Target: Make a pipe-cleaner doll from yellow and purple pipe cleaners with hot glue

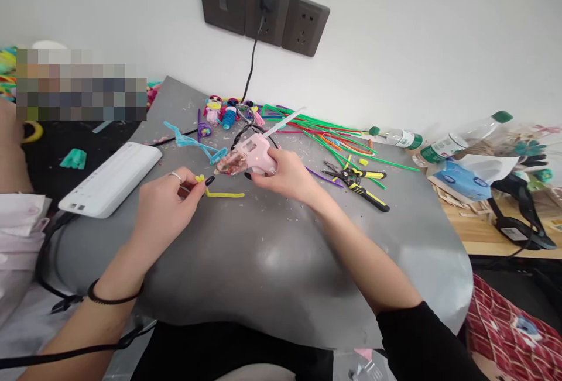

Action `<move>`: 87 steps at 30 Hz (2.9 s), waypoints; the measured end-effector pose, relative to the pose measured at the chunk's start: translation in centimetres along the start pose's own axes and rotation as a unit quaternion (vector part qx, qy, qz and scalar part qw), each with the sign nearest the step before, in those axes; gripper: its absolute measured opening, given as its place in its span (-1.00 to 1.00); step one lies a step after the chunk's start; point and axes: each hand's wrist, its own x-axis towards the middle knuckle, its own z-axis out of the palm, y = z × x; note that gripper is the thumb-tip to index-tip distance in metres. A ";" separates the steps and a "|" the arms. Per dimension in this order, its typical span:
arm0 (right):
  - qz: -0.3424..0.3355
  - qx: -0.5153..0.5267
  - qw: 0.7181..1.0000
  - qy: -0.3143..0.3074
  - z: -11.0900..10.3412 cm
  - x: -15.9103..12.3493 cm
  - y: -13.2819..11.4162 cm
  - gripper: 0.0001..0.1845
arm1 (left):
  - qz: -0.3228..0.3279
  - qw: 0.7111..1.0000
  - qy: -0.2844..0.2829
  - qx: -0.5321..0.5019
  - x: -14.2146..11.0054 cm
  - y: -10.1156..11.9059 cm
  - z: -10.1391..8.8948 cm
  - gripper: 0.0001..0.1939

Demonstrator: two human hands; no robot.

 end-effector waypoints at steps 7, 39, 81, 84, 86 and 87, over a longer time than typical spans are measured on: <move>0.004 -0.048 0.998 -0.035 1.0 -1.9 -0.5 -0.83 | -0.022 0.999 0.036 -0.021 -0.3 -0.6 0.5 -0.83; 0.059 -0.223 0.972 -0.052 3.1 -2.9 -2.5 -0.65 | 0.028 0.997 0.057 -0.034 -0.8 -1.0 1.9 -0.82; 0.069 -0.228 0.970 -0.056 2.7 -3.8 -2.3 -0.66 | 0.130 0.990 -0.047 -0.006 -0.8 -1.5 1.0 -0.84; 0.072 -0.229 0.969 -0.059 2.8 -3.7 -2.4 -0.66 | 0.124 0.989 -0.082 -0.025 -0.4 -1.9 0.6 -0.79; 0.070 -0.229 0.969 -0.058 2.8 -3.7 -2.4 -0.66 | 0.121 0.987 -0.096 -0.039 -0.3 -2.0 0.4 -0.77; 0.069 -0.229 0.969 -0.058 2.8 -3.7 -2.4 -0.66 | 0.124 0.986 -0.100 -0.045 -0.2 -2.1 0.3 -0.77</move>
